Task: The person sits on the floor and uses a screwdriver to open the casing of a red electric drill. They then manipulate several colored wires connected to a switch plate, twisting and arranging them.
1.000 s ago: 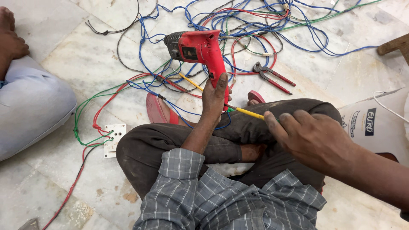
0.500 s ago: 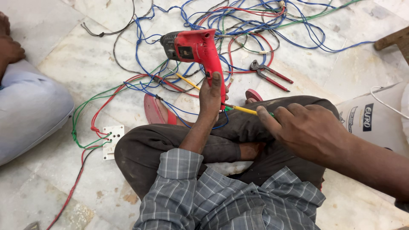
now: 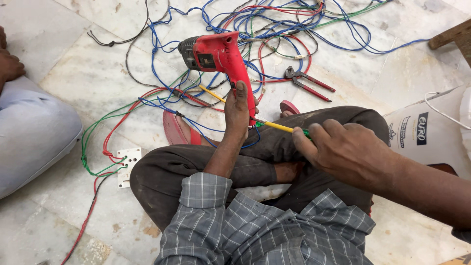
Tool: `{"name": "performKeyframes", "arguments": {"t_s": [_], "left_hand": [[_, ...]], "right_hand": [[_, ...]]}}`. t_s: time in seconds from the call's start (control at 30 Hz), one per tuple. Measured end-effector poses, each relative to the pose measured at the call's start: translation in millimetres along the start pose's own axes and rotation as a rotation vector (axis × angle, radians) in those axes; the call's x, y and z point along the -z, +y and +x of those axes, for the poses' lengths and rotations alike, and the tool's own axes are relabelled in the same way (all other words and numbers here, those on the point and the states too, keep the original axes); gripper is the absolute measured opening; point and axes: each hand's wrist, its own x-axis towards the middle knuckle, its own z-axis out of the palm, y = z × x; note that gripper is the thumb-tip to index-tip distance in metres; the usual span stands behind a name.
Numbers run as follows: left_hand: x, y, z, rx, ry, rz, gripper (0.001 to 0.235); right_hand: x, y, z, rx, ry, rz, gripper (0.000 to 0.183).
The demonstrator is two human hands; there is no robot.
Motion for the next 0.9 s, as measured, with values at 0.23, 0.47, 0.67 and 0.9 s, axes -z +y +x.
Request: {"name": "performKeyframes", "arguments": {"t_s": [0.23,0.47,0.67,0.9], "left_hand": [[-1,-2,2,0.002,0.017,-0.001,0.080],[0,-2,2,-0.012,0.011,0.019,0.080],[-1,-3,2,-0.004,0.025,0.003,0.078],[-3,-5,4,-0.008,0.060,-0.027,0.077]], "right_hand": [[-17,-1,-4,-0.014,0.051,0.058,0.044],[-23,-6,0,-0.297,-0.009,0.394,0.029],[-25,-3,-8,0.089,0.267,-0.160,0.035],[-48,-9,-6,-0.509,-0.131,0.792,0.049]]}}
